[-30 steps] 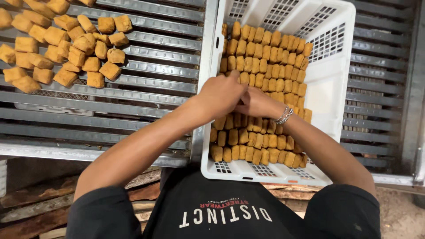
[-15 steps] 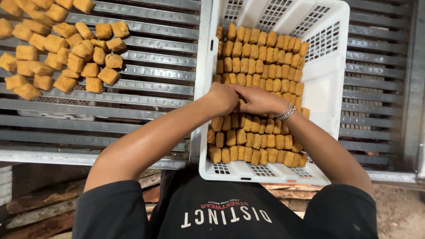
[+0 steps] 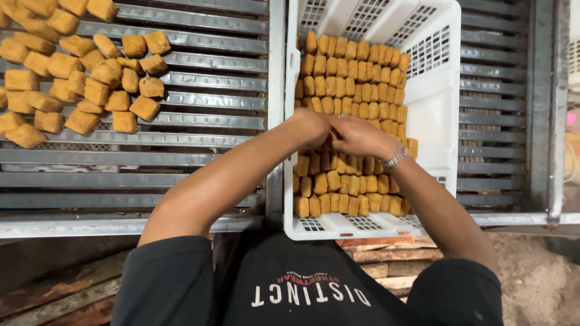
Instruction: The person picks up fried tofu cubes one at a time from a slatted metal rack and packs them into a white plastic basket, arranging the pieces in neat rows and occasionally stacking pieces together to fill the basket.
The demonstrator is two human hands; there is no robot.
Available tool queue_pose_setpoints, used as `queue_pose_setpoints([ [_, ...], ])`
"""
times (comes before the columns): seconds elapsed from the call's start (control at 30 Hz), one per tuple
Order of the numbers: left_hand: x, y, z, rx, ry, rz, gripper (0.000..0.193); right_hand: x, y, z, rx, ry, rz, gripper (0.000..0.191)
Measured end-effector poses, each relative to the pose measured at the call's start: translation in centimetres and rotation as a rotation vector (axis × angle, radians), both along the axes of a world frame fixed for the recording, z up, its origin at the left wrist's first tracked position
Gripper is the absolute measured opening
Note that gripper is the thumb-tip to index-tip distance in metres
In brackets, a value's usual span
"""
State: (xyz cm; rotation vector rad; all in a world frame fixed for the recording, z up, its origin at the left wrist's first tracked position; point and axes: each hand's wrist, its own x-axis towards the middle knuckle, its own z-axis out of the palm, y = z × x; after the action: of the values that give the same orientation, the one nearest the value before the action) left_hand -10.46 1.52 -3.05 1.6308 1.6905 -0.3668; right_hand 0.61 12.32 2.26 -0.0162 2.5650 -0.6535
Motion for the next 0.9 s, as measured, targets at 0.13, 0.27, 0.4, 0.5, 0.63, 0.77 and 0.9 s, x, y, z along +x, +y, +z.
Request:
queue_pose_setpoints([
  [0.13,0.4,0.4,-0.1,0.146,-0.152,0.107,0.030,-0.3,0.2,0.8,0.125,-0.063,0.095,0.045],
  [0.27,1.6,-2.4,2.5,0.511,-0.048,0.331,0.020,-3.2,-0.6,5.1,0.065,0.321,0.018,0.049],
  [0.4,1.5,-10.5,5.1,1.262,-0.070,0.413,0.023,-7.3,-4.2,10.0,-0.073,0.687,-0.226,0.022],
  [0.5,-3.4,-19.3,5.2,1.476,-0.170,0.545,0.019,-13.0,-10.1,9.8,-0.224,0.715,-0.065,0.024],
  [0.63,-12.2,-31.5,3.2,1.285,0.010,0.927,0.016,-22.0,-19.4,5.1,-0.161,0.594,0.266,0.034],
  [0.77,-17.5,-38.6,0.3,1.223,0.183,1.204,0.022,-28.8,-26.4,-1.1,0.261,0.576,0.311,0.035],
  [0.9,-20.8,-39.9,-1.4,1.257,0.326,1.181,0.036,-30.9,-27.8,-5.1,0.341,0.471,0.276,0.021],
])
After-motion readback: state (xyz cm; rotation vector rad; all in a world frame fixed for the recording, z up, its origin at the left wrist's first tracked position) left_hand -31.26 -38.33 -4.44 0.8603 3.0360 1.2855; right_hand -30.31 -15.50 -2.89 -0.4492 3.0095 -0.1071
